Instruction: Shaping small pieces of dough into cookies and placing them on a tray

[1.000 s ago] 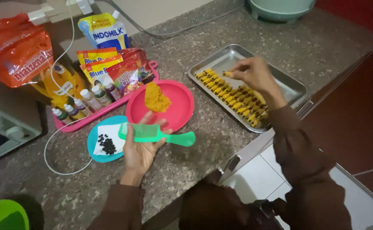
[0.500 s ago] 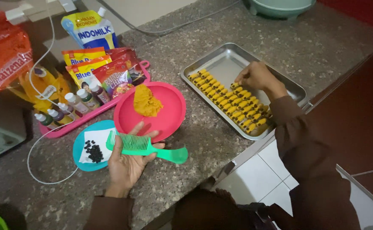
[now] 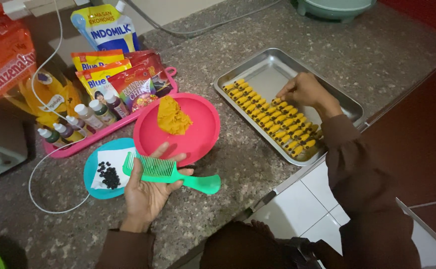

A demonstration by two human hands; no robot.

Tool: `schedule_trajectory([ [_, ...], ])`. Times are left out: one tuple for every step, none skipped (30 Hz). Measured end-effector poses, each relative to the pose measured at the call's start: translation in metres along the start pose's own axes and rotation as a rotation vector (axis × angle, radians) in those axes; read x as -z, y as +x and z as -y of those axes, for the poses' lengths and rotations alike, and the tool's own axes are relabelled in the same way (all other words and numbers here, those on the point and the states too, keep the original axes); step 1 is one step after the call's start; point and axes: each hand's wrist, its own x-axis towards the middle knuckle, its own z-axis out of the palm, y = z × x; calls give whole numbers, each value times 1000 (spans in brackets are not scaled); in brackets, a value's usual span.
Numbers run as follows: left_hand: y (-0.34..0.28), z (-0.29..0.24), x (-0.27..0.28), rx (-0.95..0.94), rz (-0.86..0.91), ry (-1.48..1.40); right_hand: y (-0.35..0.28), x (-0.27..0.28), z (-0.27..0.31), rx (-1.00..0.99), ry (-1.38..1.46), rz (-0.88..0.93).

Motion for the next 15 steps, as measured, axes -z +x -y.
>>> schedule_trajectory([
  [0, 0, 0, 0, 0, -6, 2, -1, -3, 31, 1, 9],
  [0, 0, 1, -1, -1, -12, 5, -1, -6, 62, 3, 18],
  [0, 0, 2, -3, -1, -13, 9, -3, -13, 64, 1, 19],
  [0, 0, 3, -2, 2, -35, 12, -5, -20, 102, -27, 25],
  [1, 0, 4, -2, 5, -57, 17, -6, -27, 141, -56, 30],
  [1, -1, 2, -6, 6, -57, 10, -2, -14, 144, -58, 30],
  [0, -2, 0, -13, 10, -49, 2, 1, 0, 67, -17, 33],
  [-1, -3, -2, -20, 14, -40, -5, 4, 14, -11, 23, 36],
  [0, -4, 2, -24, 14, -38, -6, 5, 10, -6, 23, 36],
  [0, -5, 6, -44, -23, -42, -6, 6, 6, 89, -30, -44],
  [0, -7, 11, -67, -61, -46, -5, 5, 3, 189, -81, -123],
  [-2, -13, 10, -74, -63, -43, -7, 9, 12, 196, -80, -122],
  [-2, -20, 9, -113, -78, -80, -8, 12, 20, 214, -41, -182],
  [-3, -27, 8, -152, -94, -116, -10, 15, 28, 232, -1, -242],
  [-3, -36, 16, -157, -94, -114, -15, 16, 45, 237, 1, -242],
])
